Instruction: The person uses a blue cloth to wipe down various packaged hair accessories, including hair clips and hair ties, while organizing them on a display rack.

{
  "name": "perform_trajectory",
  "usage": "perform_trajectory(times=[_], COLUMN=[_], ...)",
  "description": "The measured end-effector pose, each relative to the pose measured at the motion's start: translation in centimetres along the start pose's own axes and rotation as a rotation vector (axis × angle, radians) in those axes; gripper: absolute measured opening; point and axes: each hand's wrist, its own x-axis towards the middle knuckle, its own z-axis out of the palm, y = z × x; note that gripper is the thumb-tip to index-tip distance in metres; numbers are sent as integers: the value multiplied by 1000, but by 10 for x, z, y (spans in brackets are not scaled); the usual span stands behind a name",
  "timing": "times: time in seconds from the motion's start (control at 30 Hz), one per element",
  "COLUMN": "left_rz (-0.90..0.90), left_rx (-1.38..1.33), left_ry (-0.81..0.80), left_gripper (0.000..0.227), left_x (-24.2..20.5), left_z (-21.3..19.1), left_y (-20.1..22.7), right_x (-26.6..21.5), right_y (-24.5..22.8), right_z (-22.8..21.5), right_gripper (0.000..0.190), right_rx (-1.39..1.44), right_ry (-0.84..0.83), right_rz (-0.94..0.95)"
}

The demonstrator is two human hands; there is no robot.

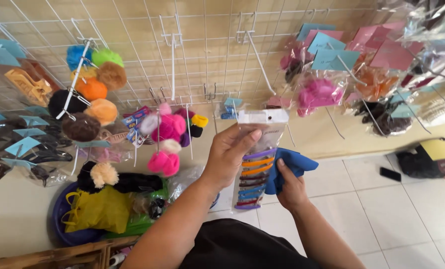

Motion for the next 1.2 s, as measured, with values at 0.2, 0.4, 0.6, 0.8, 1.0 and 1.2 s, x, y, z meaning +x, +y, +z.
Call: perform_trajectory(times=[0.2,0.4,0.6,0.8,1.0,1.2], left_rz=[49,74,49,131,214,200], left_rx=[6,-31,-74,38,182,119], left_ry=[10,57,130,157,171,233], left_gripper=[24,24,24,24,26,26], left_x=[27,37,42,56,91,133], left_z=[11,14,10,0,-29,-43], left_y=[1,-8,-5,-14,-30,-28], right_x=[18,30,38,45,54,42], right_y=[-7,-4,-5,-5,11,-16], right_z=[-18,-39,-38,-41,-68,-37], right_gripper=[33,29,28,31,33,47], right_rx=[7,-21,-31,-49,-106,-179], right_ry=[-13,-68,-79,-82,-31,-111], right_rz=[11,41,100,115,108,84])
